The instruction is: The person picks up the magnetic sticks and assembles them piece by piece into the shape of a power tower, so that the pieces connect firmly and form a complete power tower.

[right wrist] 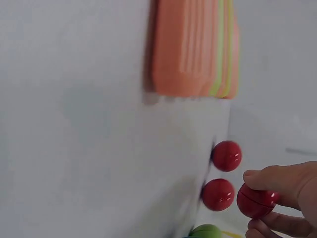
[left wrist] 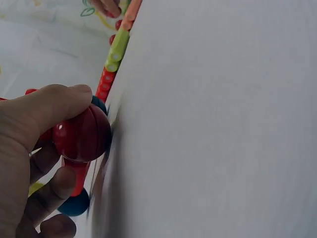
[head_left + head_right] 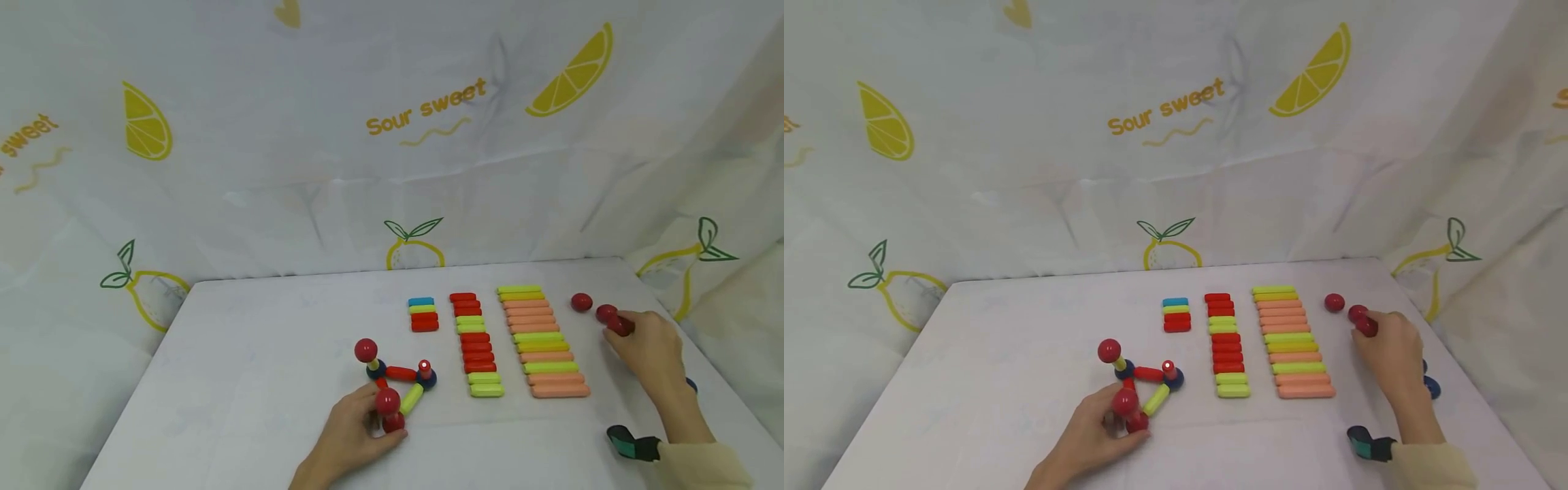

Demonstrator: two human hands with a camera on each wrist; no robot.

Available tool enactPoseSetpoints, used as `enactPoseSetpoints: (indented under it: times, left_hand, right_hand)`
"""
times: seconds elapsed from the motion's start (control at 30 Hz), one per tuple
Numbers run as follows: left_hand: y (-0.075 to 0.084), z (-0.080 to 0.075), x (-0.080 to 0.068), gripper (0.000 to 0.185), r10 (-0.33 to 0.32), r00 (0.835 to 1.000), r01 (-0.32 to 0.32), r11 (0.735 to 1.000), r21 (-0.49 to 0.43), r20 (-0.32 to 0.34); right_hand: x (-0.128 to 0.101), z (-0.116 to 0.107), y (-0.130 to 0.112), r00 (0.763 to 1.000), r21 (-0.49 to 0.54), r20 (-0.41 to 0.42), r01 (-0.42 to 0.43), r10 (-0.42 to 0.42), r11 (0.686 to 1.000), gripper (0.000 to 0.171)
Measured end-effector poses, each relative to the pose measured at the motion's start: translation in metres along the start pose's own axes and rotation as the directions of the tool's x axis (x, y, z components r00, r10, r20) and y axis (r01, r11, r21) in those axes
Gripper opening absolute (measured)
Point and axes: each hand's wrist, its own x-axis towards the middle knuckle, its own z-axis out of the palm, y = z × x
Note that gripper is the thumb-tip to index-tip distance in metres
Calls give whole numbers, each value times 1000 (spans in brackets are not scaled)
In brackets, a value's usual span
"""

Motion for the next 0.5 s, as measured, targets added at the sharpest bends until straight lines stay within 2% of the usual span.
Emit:
enactPoseSetpoints:
  times: [0.13, 0.27, 0.33, 0.5]
  left_hand:
    - [-5, -12, -3, 25, -15, 999, 14, 1000, 28, 41]
    - [-8, -25, -6, 24, -42, 995, 39, 999, 33, 92]
    - [-9, -28, -7, 26, -43, 994, 40, 999, 30, 96]
    - [-14, -29, -8, 26, -11, 999, 11, 1000, -4, 36]
  right_hand:
    - [-4, -7, -22, 992, 47, -94, 90, -85, 995, 43]
    - [-14, -12, -52, 978, 195, -154, 172, -143, 966, 45]
    - [-22, -13, -69, 975, 293, -146, 202, -165, 934, 45]
    - [-46, -9, -120, 951, 466, -92, 303, -295, 831, 44]
